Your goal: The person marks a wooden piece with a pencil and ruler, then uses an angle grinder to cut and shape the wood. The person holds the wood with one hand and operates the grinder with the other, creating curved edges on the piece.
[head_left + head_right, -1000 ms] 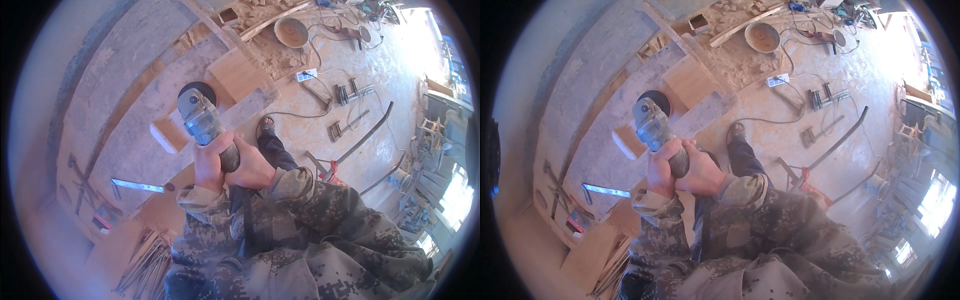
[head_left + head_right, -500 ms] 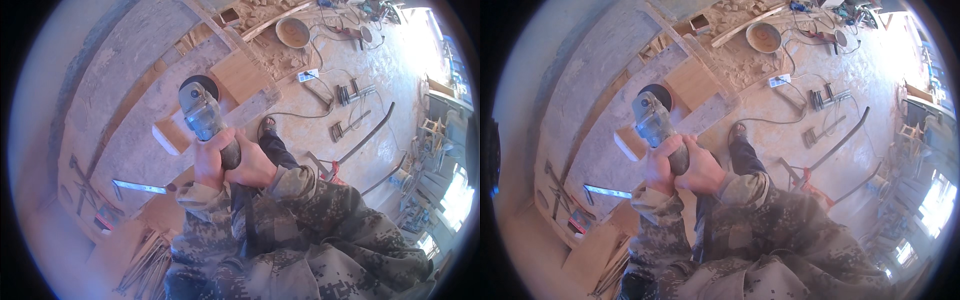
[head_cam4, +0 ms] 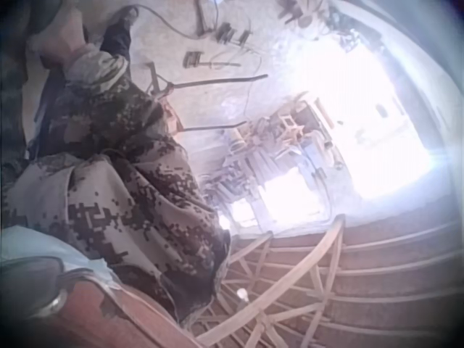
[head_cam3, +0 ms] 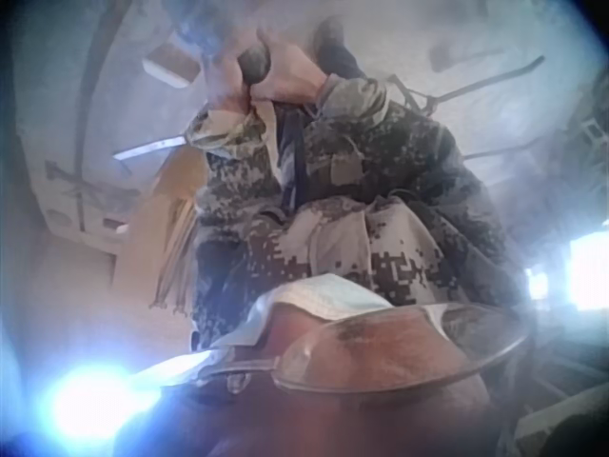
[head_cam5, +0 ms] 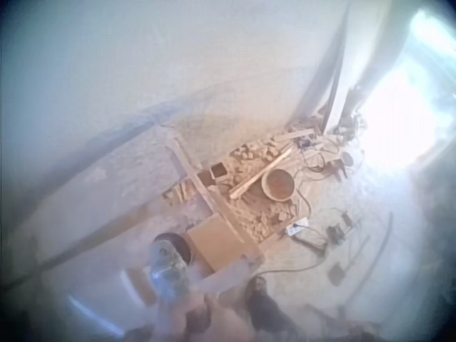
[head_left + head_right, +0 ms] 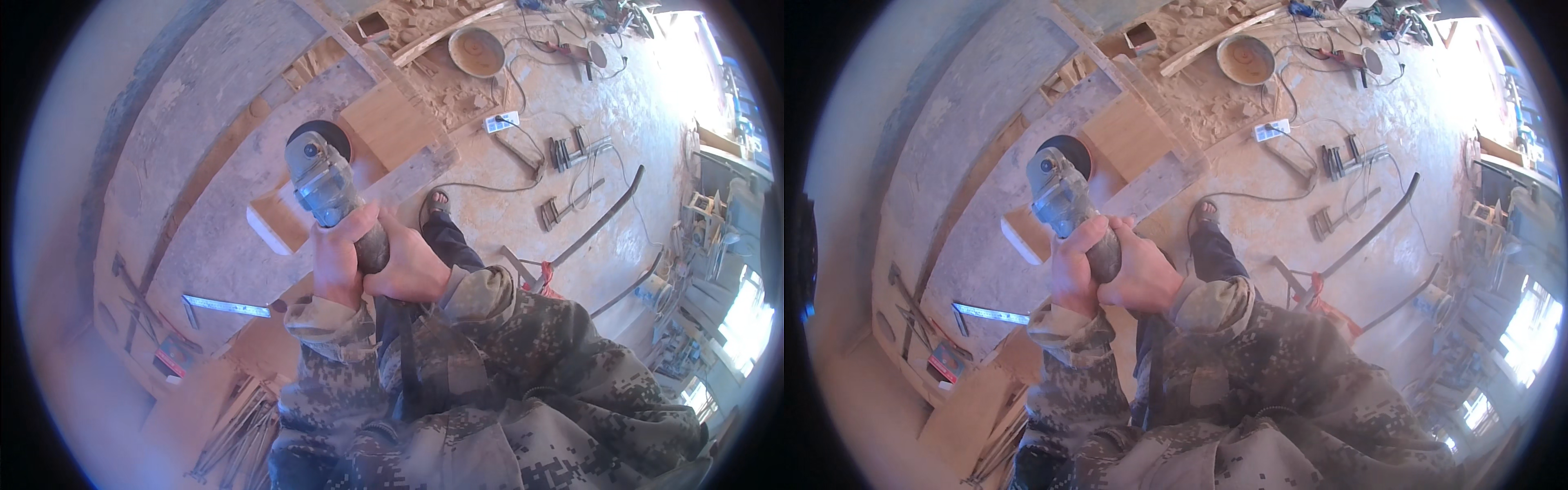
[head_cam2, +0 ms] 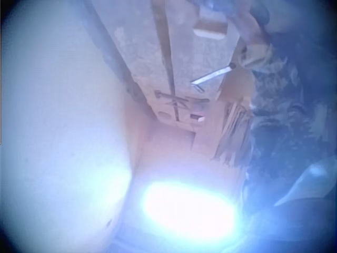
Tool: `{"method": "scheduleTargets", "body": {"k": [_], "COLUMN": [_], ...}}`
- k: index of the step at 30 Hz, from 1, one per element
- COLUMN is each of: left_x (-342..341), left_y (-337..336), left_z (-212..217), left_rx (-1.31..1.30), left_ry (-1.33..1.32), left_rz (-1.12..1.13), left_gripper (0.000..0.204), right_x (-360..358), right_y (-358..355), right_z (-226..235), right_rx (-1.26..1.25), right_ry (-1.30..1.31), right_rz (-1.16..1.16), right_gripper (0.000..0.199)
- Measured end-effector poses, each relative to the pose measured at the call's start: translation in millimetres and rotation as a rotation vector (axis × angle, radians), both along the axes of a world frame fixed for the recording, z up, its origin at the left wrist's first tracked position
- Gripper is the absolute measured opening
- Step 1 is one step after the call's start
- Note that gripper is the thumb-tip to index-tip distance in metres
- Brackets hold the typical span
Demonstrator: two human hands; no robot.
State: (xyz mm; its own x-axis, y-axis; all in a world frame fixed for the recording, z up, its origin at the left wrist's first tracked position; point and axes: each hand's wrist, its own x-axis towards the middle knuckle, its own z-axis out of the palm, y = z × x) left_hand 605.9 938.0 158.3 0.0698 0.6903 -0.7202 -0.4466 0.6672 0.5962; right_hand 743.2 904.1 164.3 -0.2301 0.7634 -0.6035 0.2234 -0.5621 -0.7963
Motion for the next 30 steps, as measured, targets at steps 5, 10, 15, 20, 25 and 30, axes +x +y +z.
{"method": "scheduleTargets", "body": {"k": [5,10,15,20,25,30], "left_x": [-7,0,3,-1,6,4], "left_y": [-12,-11,-17,-30,-21,-25], "left_z": [4,7,5,2,8,2], "left_rx": [-0.005,0.060,0.026,0.030,0.051,0.048], "left_ry": [-0.018,-0.030,0.000,-0.015,-0.021,-0.022], "left_rz": [-0.058,-0.084,-0.085,-0.072,-0.080,-0.099], "left_gripper": [0.025,0.024,0.023,0.021,0.021,0.023], "right_x": [-3,2,6,3,9,9], "right_y": [-7,-7,-12,-21,-16,-19], "right_z": [2,13,13,9,18,15], "right_rx": [0.028,0.006,-0.049,-0.039,-0.033,-0.020], "right_ry": [0.006,-0.013,-0.003,-0.005,0.002,-0.001], "right_rz": [0.029,0.007,0.030,0.030,0.002,0.003], "right_gripper": [0.101,0.101,0.101,0.099,0.098,0.097]}}
